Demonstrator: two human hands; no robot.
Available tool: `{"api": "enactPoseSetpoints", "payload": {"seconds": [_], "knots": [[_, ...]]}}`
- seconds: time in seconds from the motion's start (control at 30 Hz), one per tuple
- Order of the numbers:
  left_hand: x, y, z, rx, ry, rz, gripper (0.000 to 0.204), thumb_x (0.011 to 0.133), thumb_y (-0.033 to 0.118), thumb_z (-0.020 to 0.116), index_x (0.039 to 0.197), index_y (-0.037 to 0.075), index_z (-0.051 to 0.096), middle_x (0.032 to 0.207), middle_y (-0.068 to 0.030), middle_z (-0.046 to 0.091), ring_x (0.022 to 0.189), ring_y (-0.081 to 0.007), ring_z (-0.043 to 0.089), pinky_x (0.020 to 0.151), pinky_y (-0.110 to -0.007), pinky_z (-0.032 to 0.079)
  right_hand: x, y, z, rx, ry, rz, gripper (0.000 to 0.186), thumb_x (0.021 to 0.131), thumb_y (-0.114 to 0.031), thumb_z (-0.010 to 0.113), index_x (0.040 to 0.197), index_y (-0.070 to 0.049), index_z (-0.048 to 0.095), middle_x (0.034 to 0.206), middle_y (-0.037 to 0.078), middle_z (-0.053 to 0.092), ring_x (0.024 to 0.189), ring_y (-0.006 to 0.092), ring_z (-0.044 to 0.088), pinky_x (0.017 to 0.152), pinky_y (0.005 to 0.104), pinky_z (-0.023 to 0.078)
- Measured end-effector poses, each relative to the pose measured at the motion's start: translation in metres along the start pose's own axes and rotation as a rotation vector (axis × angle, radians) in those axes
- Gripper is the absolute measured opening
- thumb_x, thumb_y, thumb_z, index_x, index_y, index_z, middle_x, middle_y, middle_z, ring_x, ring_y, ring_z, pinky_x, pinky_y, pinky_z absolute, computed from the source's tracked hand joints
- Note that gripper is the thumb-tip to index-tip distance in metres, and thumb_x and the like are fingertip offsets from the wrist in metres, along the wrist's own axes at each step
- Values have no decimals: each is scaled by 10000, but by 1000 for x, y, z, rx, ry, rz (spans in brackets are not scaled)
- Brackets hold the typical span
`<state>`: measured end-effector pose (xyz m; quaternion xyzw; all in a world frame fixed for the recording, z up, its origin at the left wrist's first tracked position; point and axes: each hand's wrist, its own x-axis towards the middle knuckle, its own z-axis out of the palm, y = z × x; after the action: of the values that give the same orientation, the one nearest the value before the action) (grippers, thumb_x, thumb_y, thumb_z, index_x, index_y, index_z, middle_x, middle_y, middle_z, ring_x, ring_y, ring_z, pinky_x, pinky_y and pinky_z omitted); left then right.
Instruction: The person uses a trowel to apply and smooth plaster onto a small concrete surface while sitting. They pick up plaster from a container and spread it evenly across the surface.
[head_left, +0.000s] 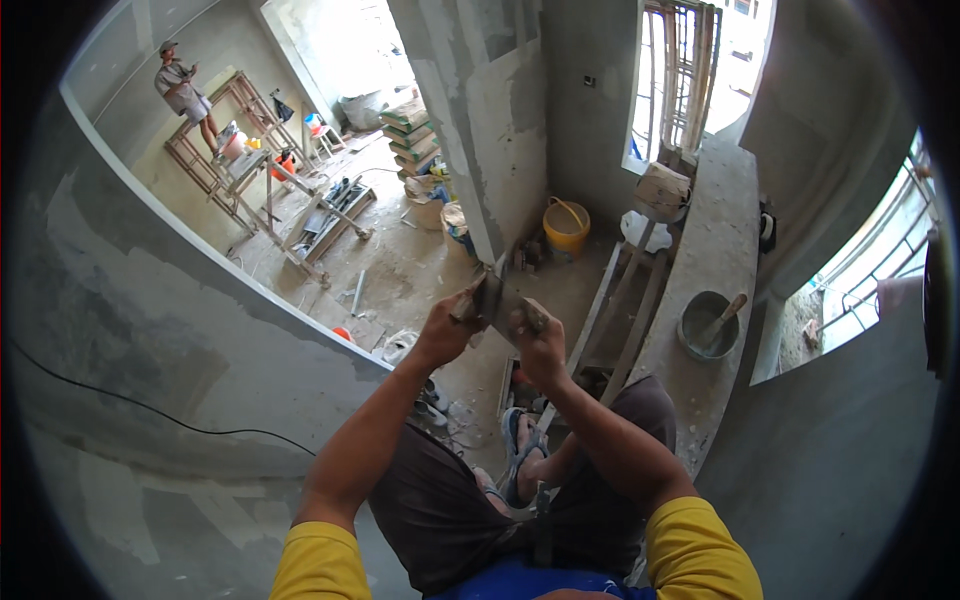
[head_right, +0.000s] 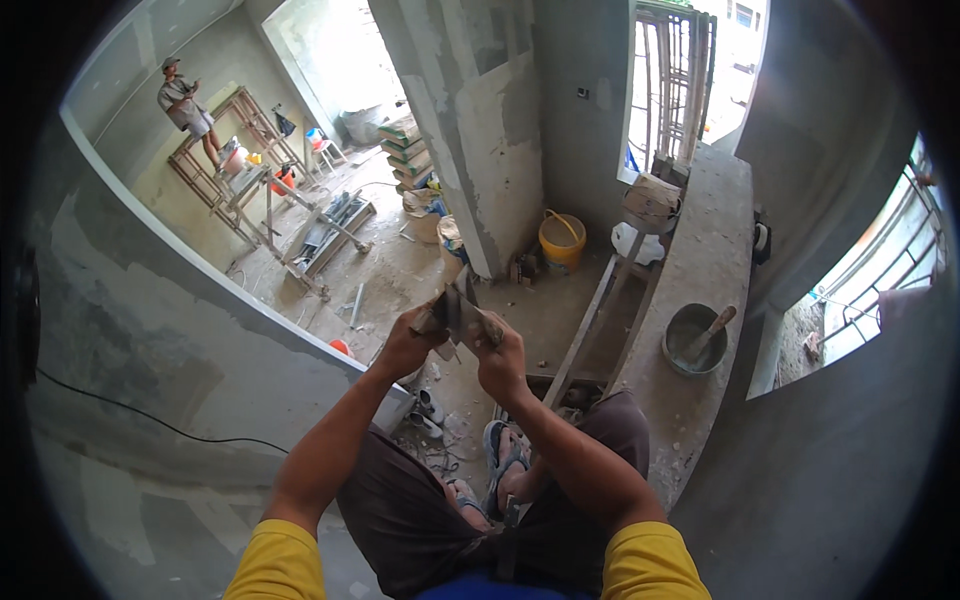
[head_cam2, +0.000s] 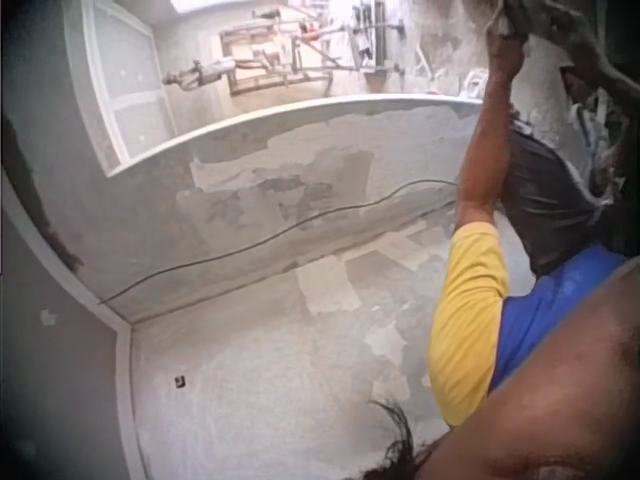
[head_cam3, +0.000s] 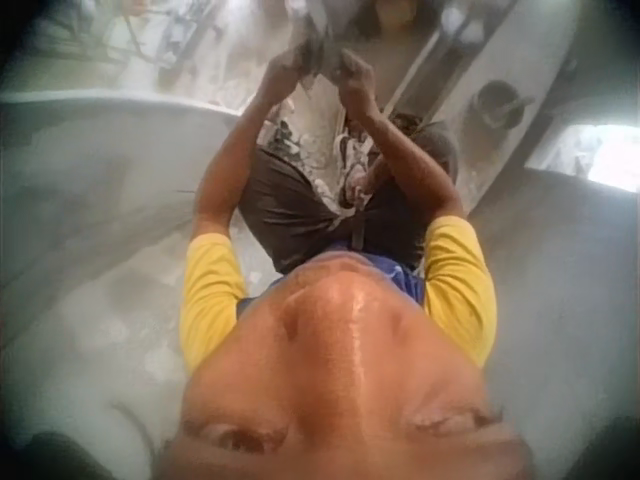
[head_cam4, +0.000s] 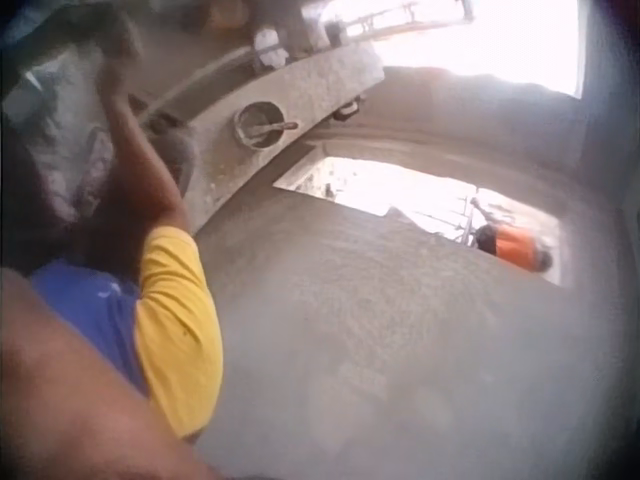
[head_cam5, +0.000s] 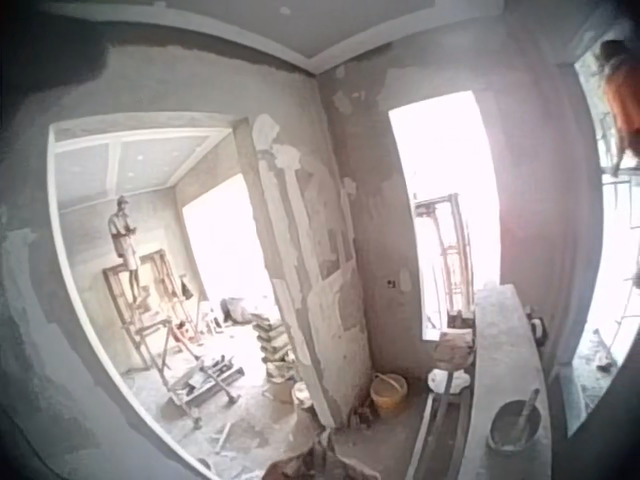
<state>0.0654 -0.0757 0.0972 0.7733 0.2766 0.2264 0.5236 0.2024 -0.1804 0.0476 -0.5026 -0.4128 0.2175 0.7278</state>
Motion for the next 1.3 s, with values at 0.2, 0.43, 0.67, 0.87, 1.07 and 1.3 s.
{"api": "enactPoseSetpoints", "payload": {"seconds": [0.2, 0.43, 0.67, 0.87, 1.07, 1.3], "knots": [[2, -19, -2, -72, 3, -77, 466, 838, -22, 641, 1294, -20, 548, 1090, -97, 672, 997, -124, 604, 877, -277, 493, 3, -2, -1, 23, 60, 239, 105, 904, -38, 521, 908, 10, 615, 752, 5, 574, 710, 78, 475, 641, 278, 416], [4, -17, 3, -137, -28, -77, 465, 823, -50, 613, 1283, -36, 547, 1060, -91, 670, 968, -113, 602, 838, -269, 495, 10, 14, -13, -57, 67, 366, 117, 905, -50, 537, 945, 13, 628, 745, 44, 584, 727, 101, 498, 676, 279, 443], [2, -10, 8, -146, 4, -59, 471, 810, -22, 621, 1277, 7, 569, 987, -42, 661, 859, -107, 580, 796, -271, 478, 12, 22, -12, 169, 129, 439, 94, 884, -34, 546, 926, 2, 621, 805, 3, 571, 738, 101, 497, 685, 272, 431], [3, -10, -3, 0, -9, -7, 396, 807, -31, 627, 1201, -14, 596, 995, -51, 667, 874, -116, 607, 795, -275, 491, 7, -1, 0, -60, 85, -110, 114, 893, -77, 563, 936, 3, 631, 702, 73, 585, 679, 188, 561, 656, 331, 443], [3, -15, -1, -92, 7, -65, 356, 801, -34, 619, 1157, -23, 608, 985, -53, 668, 855, -125, 618, 783, -284, 494, 4, 6, -3, -108, 85, 248, 145, 886, -100, 557, 940, 21, 618, 726, 151, 573, 688, 189, 548, 658, 340, 442], [2, -19, 3, -111, 22, -64, 310, 803, -15, 584, 1112, -9, 611, 950, -47, 654, 851, -137, 604, 797, -296, 487, 11, 18, -3, 242, 111, 378, 148, 921, -129, 569, 934, 7, 626, 782, 42, 589, 720, 107, 490, 649, 302, 426]]}}
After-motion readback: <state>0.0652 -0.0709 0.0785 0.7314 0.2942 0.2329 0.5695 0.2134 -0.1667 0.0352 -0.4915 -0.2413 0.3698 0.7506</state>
